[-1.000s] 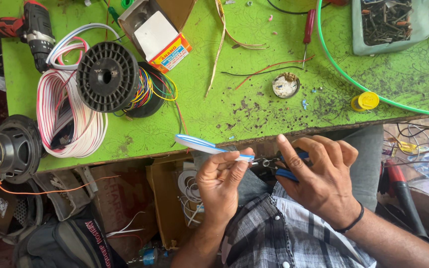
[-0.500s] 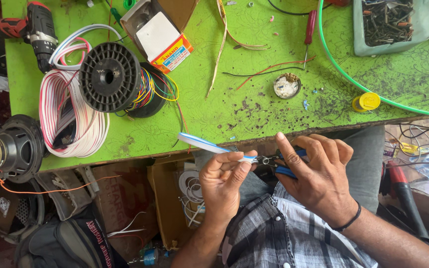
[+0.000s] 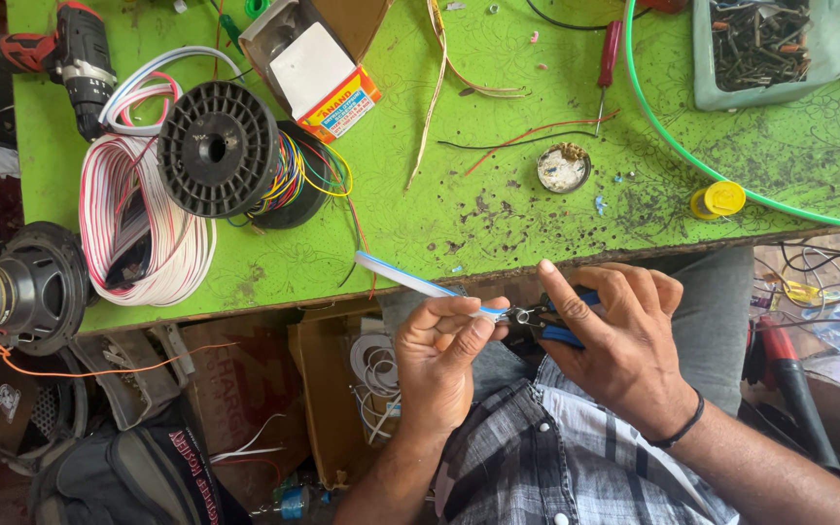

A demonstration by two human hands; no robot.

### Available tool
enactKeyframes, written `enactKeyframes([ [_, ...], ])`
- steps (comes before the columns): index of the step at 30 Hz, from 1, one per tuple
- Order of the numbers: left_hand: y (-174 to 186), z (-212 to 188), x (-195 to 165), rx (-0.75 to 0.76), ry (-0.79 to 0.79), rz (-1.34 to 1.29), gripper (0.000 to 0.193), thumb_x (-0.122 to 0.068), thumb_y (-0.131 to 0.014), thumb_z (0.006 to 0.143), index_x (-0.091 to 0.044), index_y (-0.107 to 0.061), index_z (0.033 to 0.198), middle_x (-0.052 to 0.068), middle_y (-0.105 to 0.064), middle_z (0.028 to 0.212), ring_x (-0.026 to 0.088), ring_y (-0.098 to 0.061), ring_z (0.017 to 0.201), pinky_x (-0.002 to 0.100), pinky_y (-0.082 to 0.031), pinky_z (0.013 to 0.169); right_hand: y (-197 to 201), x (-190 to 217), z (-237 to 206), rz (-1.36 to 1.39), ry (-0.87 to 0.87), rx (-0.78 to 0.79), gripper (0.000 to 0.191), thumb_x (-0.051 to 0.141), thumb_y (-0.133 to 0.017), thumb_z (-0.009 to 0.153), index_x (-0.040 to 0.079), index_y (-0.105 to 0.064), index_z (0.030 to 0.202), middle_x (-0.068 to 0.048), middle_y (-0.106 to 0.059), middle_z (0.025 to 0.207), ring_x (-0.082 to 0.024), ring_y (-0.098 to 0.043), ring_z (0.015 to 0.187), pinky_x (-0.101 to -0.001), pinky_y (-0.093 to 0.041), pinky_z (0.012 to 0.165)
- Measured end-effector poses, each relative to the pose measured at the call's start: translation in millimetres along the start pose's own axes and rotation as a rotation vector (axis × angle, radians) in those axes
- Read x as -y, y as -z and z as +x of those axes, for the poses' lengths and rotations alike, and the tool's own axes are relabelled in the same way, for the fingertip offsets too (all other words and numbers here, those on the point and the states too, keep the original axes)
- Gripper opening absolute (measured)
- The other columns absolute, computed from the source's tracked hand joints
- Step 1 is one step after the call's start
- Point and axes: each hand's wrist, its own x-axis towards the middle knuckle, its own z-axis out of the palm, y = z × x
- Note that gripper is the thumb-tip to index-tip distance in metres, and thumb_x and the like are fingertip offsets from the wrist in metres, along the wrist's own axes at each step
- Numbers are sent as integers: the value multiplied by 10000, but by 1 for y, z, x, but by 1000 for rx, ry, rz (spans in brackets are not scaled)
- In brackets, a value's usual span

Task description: The person shapes a pink and white LED strip light on the workbench, solders its connection using a soldering iron, then takes a white and blue strip and uses pliers to trim and work on its ends, handling the strips and small components on the cluttered bench.

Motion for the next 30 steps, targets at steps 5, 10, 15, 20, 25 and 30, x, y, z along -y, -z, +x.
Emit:
enactKeyframes([
  [5, 1, -1, -1, -14, 34, -26, 174, 59, -701, 959, 3, -674, 1122, 193, -758, 1082, 269, -734, 1089, 375, -644, 858, -1, 1, -3, -4, 0, -13, 836, 315, -883, 613, 200, -621, 1398, -75, -608, 1117, -300, -577, 1029, -496, -364, 922],
  [10, 0, 0, 0, -23, 37, -44, 174, 55, -704, 956, -5, -673, 1117, 186, -756, 1077, 263, -736, 1083, 373, -644, 857, -4, 1, -1, 10, -3, -12, 836, 323, -887, 625, 184, -616, 1404, -73, -615, 1114, -295, -576, 1006, -485, -367, 904],
  [15, 1, 0, 0, -35, 65, -67, 174, 42, -707, 957, -7, -672, 1121, 193, -758, 1078, 252, -735, 1062, 367, -638, 859, -4, 1, 0, 26, 7, -14, 834, 317, -874, 624, 169, -615, 1403, -67, -619, 1095, -286, -585, 991, -467, -372, 889],
  [20, 0, 2, 2, -51, 70, -65, 179, 39, -710, 947, -15, -670, 1113, 196, -759, 1082, 253, -739, 1050, 367, -636, 848, -2, 1, 0, -3, -4, 17, 839, 294, -868, 605, 170, -628, 1399, -46, -622, 1052, -266, -596, 968, -461, -375, 874],
  [25, 1, 0, 3, -41, 54, -35, 171, 41, -712, 955, -10, -670, 1113, 193, -755, 1081, 252, -739, 1070, 369, -637, 854, 1, 2, 2, -26, 22, -28, 834, 306, -858, 596, 170, -621, 1385, -57, -622, 1088, -279, -597, 995, -471, -377, 892],
  [30, 3, 1, 6, -36, 19, -19, 172, 52, -709, 951, 4, -673, 1113, 195, -760, 1081, 263, -736, 1073, 370, -636, 865, -4, -3, 1, 43, -6, 25, 812, 282, -873, 593, 161, -647, 1363, -32, -643, 1006, -255, -599, 936, -452, -380, 858],
])
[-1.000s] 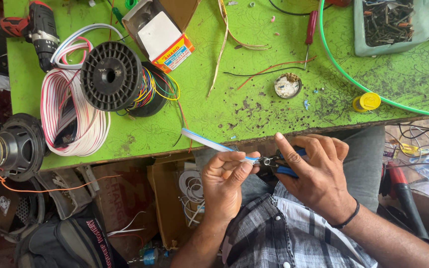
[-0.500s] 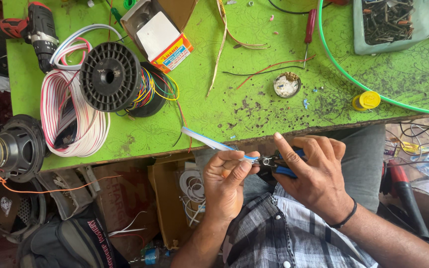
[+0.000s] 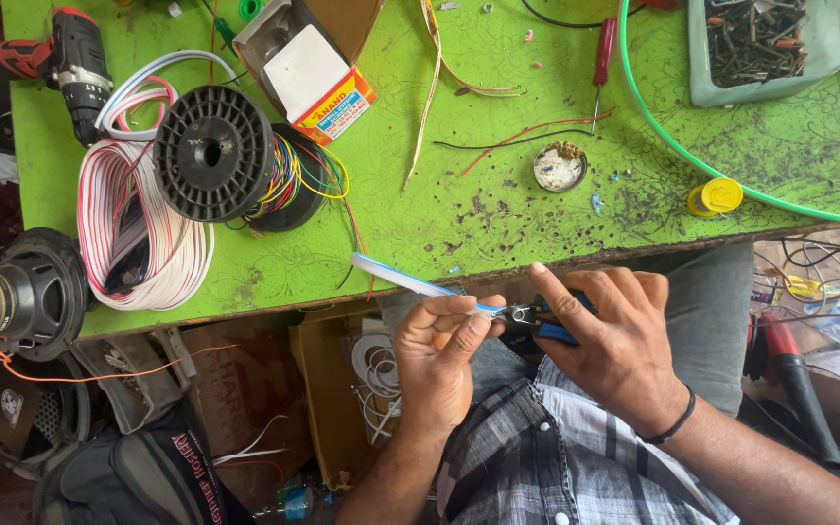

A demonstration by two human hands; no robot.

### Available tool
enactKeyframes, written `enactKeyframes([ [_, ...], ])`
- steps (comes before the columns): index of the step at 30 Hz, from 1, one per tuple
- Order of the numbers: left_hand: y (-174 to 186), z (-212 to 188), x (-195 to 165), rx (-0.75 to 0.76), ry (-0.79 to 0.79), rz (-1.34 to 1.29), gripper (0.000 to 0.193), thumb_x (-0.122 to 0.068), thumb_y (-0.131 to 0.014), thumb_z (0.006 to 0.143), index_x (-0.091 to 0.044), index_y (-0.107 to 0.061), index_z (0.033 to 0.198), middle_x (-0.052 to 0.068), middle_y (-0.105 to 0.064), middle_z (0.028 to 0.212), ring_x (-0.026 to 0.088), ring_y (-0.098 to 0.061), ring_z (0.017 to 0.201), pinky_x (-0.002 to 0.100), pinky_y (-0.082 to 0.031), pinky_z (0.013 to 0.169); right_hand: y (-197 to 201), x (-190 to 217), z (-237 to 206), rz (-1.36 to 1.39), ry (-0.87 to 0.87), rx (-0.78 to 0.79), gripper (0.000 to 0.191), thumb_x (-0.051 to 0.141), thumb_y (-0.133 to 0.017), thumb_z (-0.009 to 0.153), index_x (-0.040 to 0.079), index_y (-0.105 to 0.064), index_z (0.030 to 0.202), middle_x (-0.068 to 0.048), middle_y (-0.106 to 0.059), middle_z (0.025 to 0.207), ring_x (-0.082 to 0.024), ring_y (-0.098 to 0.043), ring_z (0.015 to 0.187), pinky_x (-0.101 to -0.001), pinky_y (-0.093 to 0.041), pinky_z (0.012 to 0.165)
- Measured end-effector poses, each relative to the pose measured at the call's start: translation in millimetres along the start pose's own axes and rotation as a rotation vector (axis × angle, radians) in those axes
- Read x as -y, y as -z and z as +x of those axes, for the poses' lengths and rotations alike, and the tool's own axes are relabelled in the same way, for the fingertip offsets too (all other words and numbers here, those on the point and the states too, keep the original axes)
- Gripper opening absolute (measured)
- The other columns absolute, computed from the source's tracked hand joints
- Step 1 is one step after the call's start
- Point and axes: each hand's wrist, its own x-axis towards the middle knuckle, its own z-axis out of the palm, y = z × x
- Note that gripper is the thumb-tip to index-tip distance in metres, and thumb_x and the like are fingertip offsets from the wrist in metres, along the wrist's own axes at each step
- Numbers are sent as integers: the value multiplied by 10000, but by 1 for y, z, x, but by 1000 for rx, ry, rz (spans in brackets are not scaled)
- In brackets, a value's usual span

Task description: The person shapes a pink and white LED strip light on the workbench, solders its connection using a soldering iron, then takes a white and blue strip and uses pliers to trim and work on its ends, handling the strips and small components on the cluttered bench.

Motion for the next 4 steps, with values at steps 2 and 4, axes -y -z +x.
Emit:
enactKeyframes([
  [2, 2, 0, 2, 19, -57, 65, 168, 59, -707, 968, 19, -677, 1129, 195, -752, 1092, 278, -733, 1104, 374, -634, 894, -6, -5, -2, 112, -36, 51, 775, 261, -873, 623, 159, -654, 1360, -21, -651, 962, -241, -603, 910, -433, -385, 837],
  [4, 4, -2, 3, 33, -88, 127, 174, 60, -702, 978, 30, -676, 1148, 212, -751, 1118, 290, -729, 1123, 377, -629, 934, -15, -11, -4, 288, -86, 98, 706, 232, -868, 695, 163, -656, 1365, -9, -660, 929, -218, -607, 888, -402, -391, 811],
])
